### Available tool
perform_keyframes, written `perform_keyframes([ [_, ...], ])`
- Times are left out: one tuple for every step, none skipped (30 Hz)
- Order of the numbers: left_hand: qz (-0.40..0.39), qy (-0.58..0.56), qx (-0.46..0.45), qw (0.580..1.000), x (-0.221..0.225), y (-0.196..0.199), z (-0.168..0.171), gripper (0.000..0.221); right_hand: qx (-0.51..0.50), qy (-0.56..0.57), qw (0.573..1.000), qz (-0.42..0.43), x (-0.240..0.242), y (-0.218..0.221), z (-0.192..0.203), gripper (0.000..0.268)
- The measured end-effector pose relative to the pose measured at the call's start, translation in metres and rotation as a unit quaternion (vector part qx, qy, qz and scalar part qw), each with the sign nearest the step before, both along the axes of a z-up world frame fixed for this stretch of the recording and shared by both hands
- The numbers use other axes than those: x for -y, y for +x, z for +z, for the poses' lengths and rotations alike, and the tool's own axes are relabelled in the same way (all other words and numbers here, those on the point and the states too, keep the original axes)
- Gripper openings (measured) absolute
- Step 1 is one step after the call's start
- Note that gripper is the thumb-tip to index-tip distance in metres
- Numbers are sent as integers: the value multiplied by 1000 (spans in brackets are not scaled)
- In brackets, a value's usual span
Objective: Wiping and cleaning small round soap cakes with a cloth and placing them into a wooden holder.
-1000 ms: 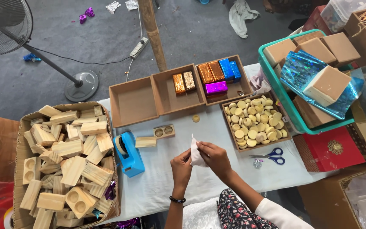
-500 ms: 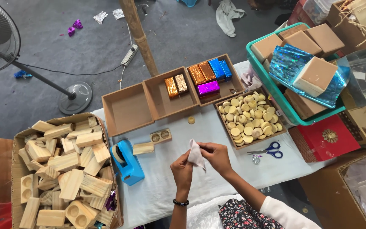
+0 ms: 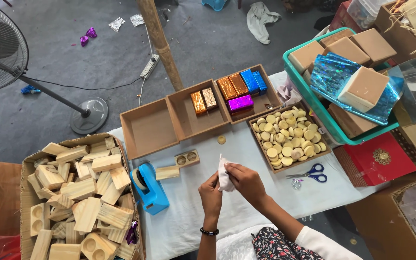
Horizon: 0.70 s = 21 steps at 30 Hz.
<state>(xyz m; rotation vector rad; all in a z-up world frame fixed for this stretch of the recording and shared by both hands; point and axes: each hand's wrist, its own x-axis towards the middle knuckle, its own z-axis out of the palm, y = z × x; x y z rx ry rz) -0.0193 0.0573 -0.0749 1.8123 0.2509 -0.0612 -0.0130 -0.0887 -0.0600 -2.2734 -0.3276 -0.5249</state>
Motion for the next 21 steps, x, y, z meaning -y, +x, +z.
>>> perform_keyframes([
  [0, 0, 0, 1000, 0, 0, 0, 34, 0, 0, 1000, 0, -1, 0, 0, 32],
  [2, -6, 30, 1000, -1, 0, 0, 33, -73, 122, 990, -3, -3, 1, 0, 31],
  [4, -13, 62, 998, -1, 2, 0, 31, -143, 242, 960, -6, -4, 2, 0, 30],
  [2, -12, 63, 998, -2, 3, 1, 31, -141, 242, 960, -7, -3, 5, -1, 30],
  [-3, -20, 50, 999, -3, 3, 3, 32, -249, 322, 912, -38, -3, 7, -3, 29],
  [-8, -28, 37, 999, -3, 3, 4, 33, -351, 396, 846, -69, -2, 9, -5, 27],
  [-9, -28, 37, 999, -3, 5, 5, 33, -350, 397, 846, -69, 0, 8, -2, 27],
  [-25, -28, 32, 999, -2, 6, 5, 35, -218, 255, 941, -42, 1, 6, 0, 28],
  [-40, -28, 26, 998, -1, 6, 5, 37, -76, 101, 992, -13, 3, 4, 2, 28],
  [-40, -28, 26, 998, -1, 7, 2, 37, -76, 101, 992, -13, 3, 5, 3, 28],
  [-28, -17, -6, 999, 0, 7, -2, 37, -59, 86, 994, -9, 3, 5, 3, 29],
  [-17, -5, -39, 999, 2, 7, -6, 38, -42, 71, 997, -4, 4, 5, 4, 29],
  [-17, -5, -39, 999, 1, 6, -8, 38, -42, 71, 997, -4, 5, 7, -2, 29],
  [-16, -30, 1, 999, 0, 5, -11, 37, -200, 274, 940, -26, 6, 8, -8, 29],
  [-15, -54, 40, 998, -1, 4, -14, 37, -345, 458, 818, -47, 7, 9, -14, 28],
  [-15, -54, 40, 998, 0, 5, -10, 37, -345, 458, 818, -47, 8, 8, -13, 28],
  [-30, -48, 33, 998, 1, 5, -7, 37, -251, 342, 905, -39, 8, 6, -12, 29],
  [-45, -42, 26, 998, 2, 6, -3, 38, -149, 217, 964, -30, 8, 4, -10, 30],
  [-45, -42, 25, 998, 5, 5, 3, 38, -150, 217, 964, -30, 7, 3, -5, 30],
  [-37, -17, -17, 999, 7, 4, 8, 35, -108, 137, 984, -30, 5, 1, 1, 29],
  [-30, 6, -57, 998, 11, 5, 14, 33, -63, 54, 996, -28, 5, 2, 7, 29],
])
